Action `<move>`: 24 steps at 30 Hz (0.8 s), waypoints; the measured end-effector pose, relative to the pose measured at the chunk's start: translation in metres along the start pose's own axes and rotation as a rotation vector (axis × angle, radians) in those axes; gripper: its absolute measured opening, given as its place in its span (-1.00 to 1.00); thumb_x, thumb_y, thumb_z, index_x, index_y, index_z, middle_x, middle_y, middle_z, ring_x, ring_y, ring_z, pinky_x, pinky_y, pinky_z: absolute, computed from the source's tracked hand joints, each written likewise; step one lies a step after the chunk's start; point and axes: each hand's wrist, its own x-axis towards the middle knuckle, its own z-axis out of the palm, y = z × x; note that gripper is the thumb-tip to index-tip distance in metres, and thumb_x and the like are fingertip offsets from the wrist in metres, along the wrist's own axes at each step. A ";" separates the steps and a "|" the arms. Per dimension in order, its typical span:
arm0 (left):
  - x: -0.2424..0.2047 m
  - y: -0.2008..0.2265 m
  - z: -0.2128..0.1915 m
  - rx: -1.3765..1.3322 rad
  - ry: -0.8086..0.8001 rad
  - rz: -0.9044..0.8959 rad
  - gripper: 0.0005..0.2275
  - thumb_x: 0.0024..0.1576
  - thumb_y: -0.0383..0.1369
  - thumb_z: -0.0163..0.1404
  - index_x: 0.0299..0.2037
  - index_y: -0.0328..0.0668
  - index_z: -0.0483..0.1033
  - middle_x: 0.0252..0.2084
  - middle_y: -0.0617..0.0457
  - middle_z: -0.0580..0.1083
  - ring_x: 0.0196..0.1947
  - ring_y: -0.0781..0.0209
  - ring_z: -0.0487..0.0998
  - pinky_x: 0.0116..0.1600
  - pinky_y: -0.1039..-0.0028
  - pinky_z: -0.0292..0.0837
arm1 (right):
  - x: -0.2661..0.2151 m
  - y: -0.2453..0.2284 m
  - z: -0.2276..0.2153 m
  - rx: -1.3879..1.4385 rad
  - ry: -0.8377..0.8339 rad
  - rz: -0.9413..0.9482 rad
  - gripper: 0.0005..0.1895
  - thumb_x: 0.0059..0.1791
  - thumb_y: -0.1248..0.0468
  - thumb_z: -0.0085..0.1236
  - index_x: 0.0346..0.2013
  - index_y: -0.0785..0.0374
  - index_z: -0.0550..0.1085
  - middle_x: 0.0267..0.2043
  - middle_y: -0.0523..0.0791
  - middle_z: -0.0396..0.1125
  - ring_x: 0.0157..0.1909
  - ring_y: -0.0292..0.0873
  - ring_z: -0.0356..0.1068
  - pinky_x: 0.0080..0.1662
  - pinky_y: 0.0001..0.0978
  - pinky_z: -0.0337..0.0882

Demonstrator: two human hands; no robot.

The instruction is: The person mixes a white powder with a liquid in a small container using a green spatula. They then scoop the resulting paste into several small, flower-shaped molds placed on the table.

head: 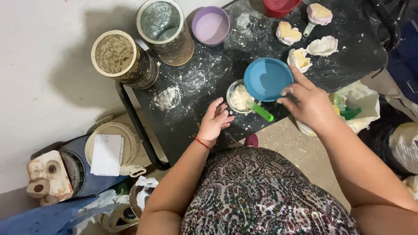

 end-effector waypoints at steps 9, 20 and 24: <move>-0.002 0.000 -0.002 -0.047 0.052 0.018 -0.49 0.32 -0.32 -0.03 0.48 0.17 0.13 0.47 -0.18 0.27 0.10 -0.35 0.57 -0.02 0.25 0.64 | 0.018 0.003 -0.003 0.300 -0.046 0.147 -0.76 -0.08 0.16 0.48 -0.21 0.10 0.59 0.42 0.17 0.32 0.14 0.28 0.45 0.06 0.01 0.47; -0.033 0.022 0.006 -0.117 0.222 0.035 -0.57 0.27 -0.24 -0.02 0.35 -0.02 0.27 0.25 -0.12 0.47 -0.07 -0.11 0.69 -0.10 0.34 0.65 | 0.118 0.076 0.095 0.750 -0.016 0.535 -0.81 0.06 0.29 0.35 -0.16 0.19 0.47 -0.31 -0.09 0.43 -0.37 -0.25 0.46 -0.25 -0.43 0.48; -0.049 0.029 0.008 -0.126 0.288 0.008 -0.61 0.26 -0.29 -0.03 0.30 -0.11 0.31 0.17 -0.10 0.53 -0.10 -0.04 0.71 -0.12 0.34 0.59 | 0.159 0.081 0.127 0.607 -0.052 0.632 -0.83 0.05 0.19 0.29 -0.24 0.00 0.41 -0.40 -0.25 0.31 -0.42 -0.33 0.24 -0.30 -0.39 0.30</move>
